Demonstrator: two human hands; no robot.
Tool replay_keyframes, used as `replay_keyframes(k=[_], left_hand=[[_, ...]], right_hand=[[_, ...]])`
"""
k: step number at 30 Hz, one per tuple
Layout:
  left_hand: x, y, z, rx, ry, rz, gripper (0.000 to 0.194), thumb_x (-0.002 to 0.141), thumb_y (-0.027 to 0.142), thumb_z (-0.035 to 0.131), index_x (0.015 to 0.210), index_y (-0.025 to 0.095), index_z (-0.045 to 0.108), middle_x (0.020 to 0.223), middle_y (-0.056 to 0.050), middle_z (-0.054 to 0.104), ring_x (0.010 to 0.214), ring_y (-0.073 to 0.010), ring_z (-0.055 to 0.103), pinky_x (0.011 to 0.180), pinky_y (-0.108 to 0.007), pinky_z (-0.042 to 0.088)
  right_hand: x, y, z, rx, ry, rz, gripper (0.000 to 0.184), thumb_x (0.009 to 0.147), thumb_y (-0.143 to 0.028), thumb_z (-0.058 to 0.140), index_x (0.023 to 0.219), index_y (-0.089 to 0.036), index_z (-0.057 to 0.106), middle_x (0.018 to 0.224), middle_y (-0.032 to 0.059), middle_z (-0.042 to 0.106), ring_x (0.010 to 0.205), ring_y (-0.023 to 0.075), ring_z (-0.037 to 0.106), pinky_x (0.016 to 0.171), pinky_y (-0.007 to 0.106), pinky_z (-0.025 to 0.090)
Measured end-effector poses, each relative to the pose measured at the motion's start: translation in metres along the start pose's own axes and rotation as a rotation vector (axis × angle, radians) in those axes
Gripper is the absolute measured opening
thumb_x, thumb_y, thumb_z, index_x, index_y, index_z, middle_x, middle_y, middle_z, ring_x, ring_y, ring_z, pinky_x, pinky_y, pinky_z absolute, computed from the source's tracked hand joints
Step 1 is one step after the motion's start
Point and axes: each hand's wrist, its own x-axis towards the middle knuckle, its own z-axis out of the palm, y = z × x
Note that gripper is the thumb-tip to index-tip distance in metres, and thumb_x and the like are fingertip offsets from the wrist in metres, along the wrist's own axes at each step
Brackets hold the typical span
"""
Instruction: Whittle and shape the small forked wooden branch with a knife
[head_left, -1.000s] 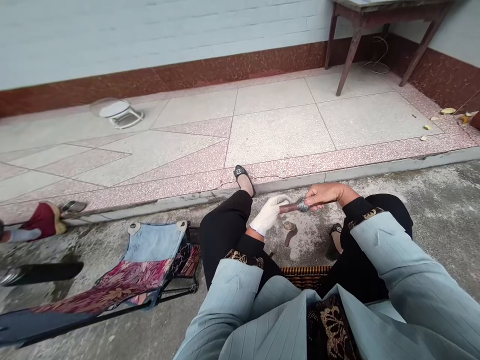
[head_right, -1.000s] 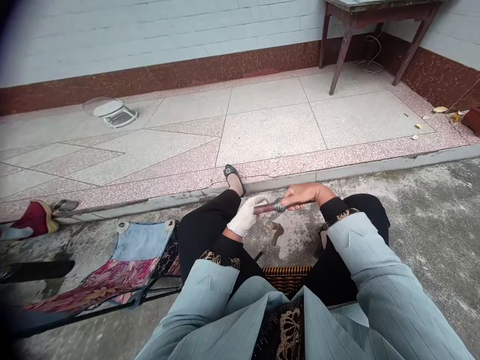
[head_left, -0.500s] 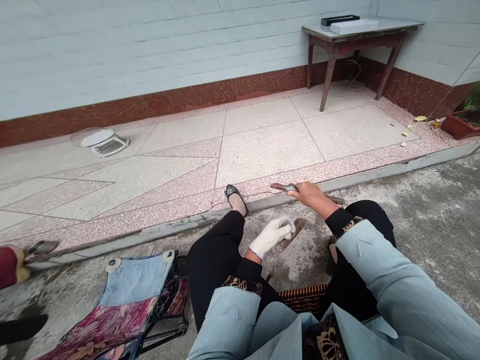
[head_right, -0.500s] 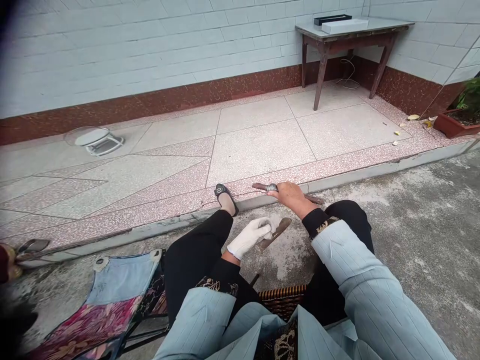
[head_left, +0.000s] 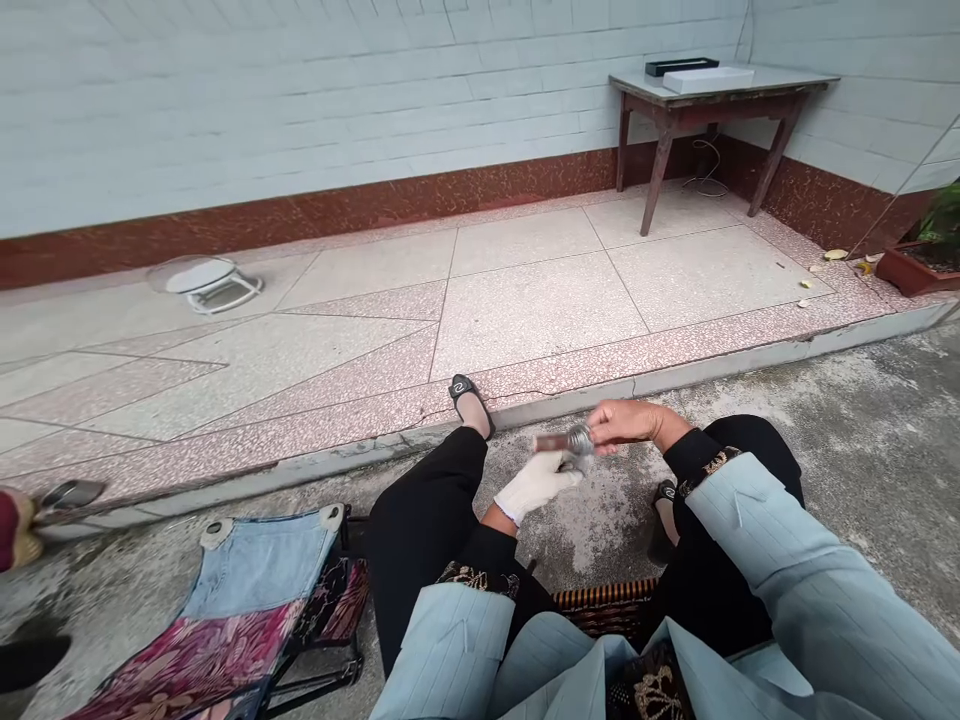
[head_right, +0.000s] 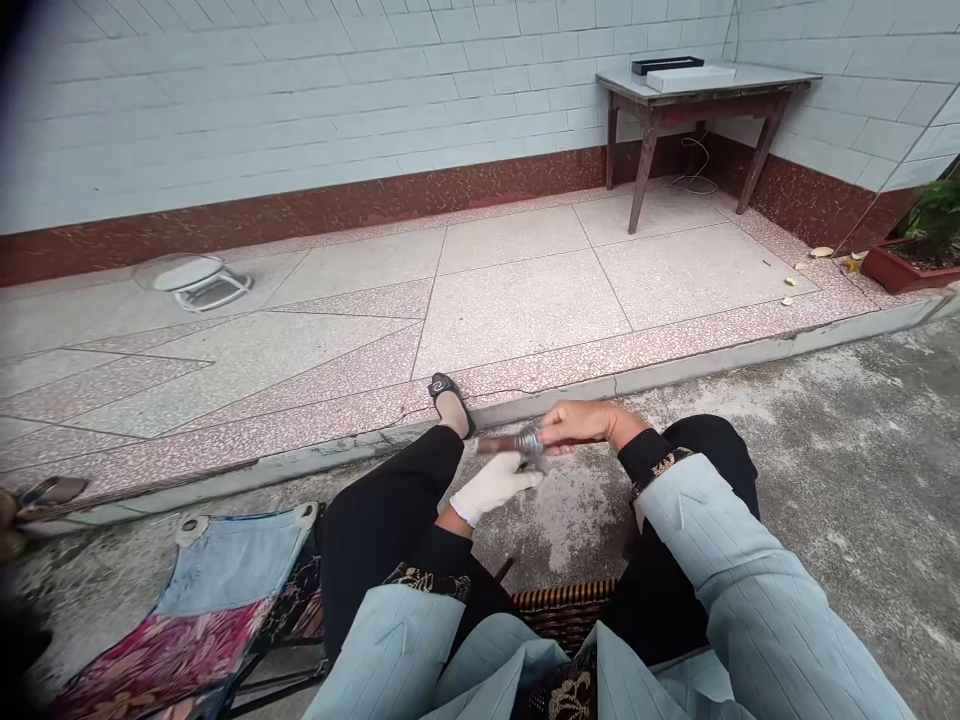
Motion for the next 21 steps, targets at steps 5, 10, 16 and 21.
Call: replay_keyframes(k=[5,10,16,21], left_hand=[[0.002,0.001,0.008,-0.089,0.070,-0.005,0.032,0.074,0.027,0.057,0.104,0.016,0.058,0.066,0.004,0.046,0.060,-0.0117,0.045,0.059,-0.023,0.036],[-0.001,0.008,0.008,-0.069,0.229,0.032,0.043,0.085,0.034,0.049,0.126,0.021,0.048,0.079,0.001,0.056,0.066,-0.0142,0.051,0.065,-0.024,0.038],[0.004,0.006,0.005,0.060,0.269,0.104,0.032,0.093,0.033,0.036,0.110,0.021,0.059,0.082,-0.001,0.061,0.075,-0.0173,0.055,0.071,-0.025,0.037],[0.003,0.000,0.004,0.336,0.187,0.126,0.026,0.091,0.036,0.043,0.093,0.022,0.064,0.082,-0.005,0.064,0.074,-0.0198,0.056,0.070,-0.026,0.036]], right_hand=[[0.026,0.002,0.004,0.199,0.477,-0.078,0.045,0.073,-0.056,0.066,0.063,-0.014,0.056,0.055,-0.0027,0.055,0.043,0.0050,0.042,0.043,0.020,0.030],[0.030,-0.002,-0.002,0.360,0.737,-0.069,0.051,0.064,-0.063,0.071,0.068,-0.015,0.055,0.056,-0.0017,0.055,0.043,0.0056,0.042,0.040,0.019,0.031],[0.023,-0.001,-0.015,0.256,0.899,-0.029,0.051,0.073,-0.066,0.062,0.078,-0.015,0.057,0.061,0.0011,0.055,0.047,0.0083,0.044,0.043,0.022,0.035],[0.022,0.005,-0.020,-0.648,0.969,0.498,0.050,0.083,-0.061,0.052,0.084,-0.012,0.065,0.081,0.0150,0.066,0.073,0.0217,0.062,0.061,0.030,0.043]])
